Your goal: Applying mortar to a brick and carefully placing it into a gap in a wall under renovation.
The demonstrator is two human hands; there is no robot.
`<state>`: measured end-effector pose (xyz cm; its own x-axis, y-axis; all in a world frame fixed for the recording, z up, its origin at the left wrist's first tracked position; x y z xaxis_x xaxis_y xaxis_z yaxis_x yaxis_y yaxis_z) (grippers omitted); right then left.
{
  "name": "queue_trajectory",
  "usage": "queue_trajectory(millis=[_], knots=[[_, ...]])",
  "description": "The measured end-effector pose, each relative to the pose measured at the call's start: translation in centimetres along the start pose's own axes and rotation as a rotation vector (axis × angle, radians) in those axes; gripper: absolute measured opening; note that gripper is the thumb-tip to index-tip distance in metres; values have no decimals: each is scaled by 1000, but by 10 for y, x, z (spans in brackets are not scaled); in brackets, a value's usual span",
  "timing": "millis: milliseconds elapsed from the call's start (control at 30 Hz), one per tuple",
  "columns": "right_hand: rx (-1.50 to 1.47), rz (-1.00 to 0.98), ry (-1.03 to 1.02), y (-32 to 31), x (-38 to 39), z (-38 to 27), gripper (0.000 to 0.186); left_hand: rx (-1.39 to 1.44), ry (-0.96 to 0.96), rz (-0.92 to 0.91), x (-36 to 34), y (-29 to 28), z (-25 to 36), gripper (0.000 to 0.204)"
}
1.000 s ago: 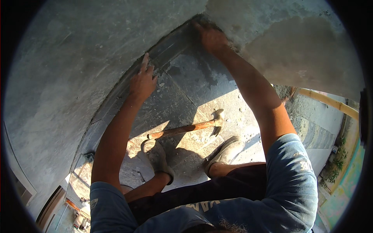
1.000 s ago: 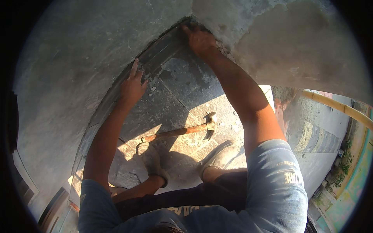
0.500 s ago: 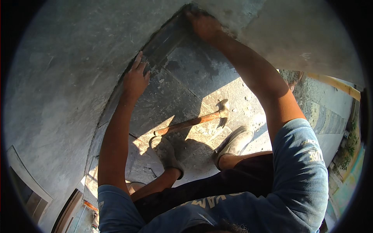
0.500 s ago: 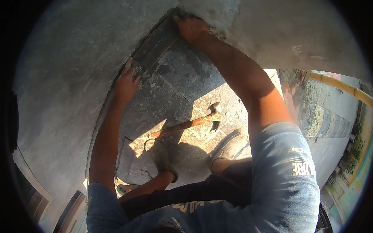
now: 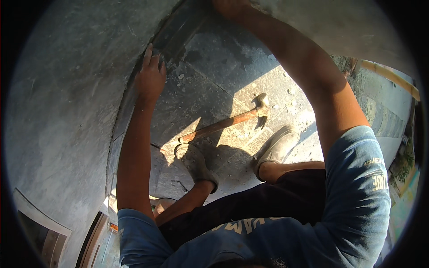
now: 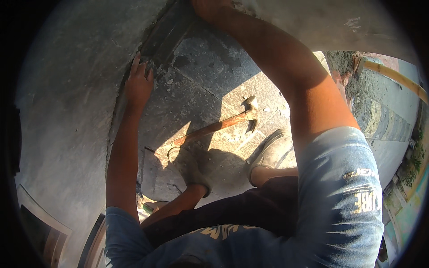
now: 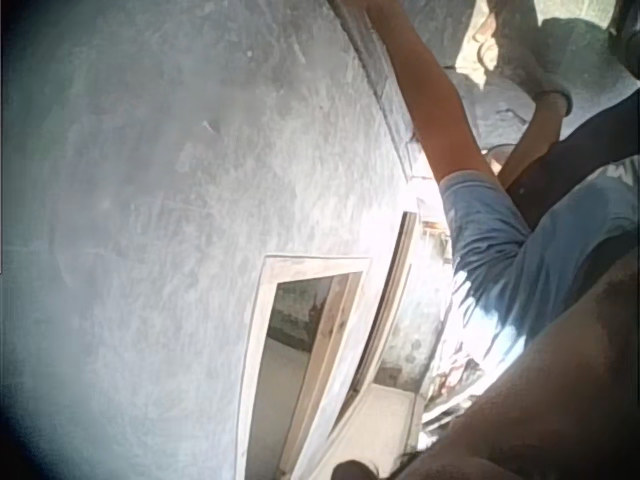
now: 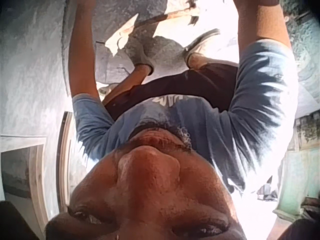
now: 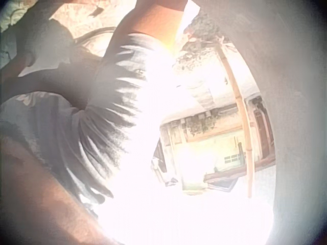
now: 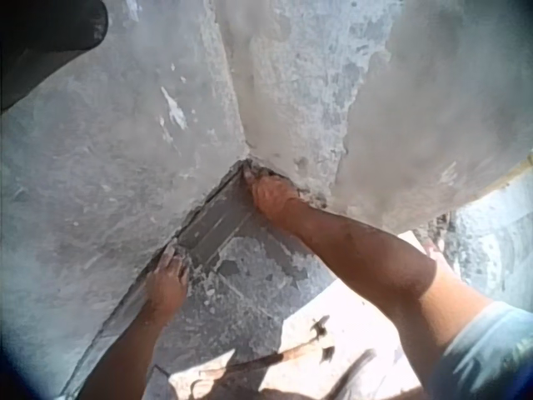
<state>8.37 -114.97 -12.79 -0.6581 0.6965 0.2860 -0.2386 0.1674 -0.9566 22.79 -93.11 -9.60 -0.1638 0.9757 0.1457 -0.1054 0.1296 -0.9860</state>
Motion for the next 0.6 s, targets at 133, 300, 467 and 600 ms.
queue_trajectory(millis=[133, 300, 467, 600], knots=[[-6, -44, 0, 4, -4, -2, 52, 5, 23, 23, -2, -3, -3, 24], [13, -75, 44, 13, -9, 4, 53, 40, 33, -30, -4, 3, -6, 21], [-137, 83, -12, 12, 28, 2, 68, 61, 61, 52, -1, 9, -15, 19], [-51, -69, -53, 38, 51, 0, 73, 106, 78, 23, -3, 9, -14, 20]])
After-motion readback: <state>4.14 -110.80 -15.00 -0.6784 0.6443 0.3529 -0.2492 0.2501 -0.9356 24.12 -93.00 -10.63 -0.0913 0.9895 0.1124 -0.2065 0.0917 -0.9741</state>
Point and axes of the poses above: each hand's wrist, its own x-axis away from the middle knuckle, its own y-axis out of the palm, z = x × y, the point moved 9 cm from there along -x, towards the middle knuckle, and after that the axes turned 12 degrees about -z, right-handed, at the moved point
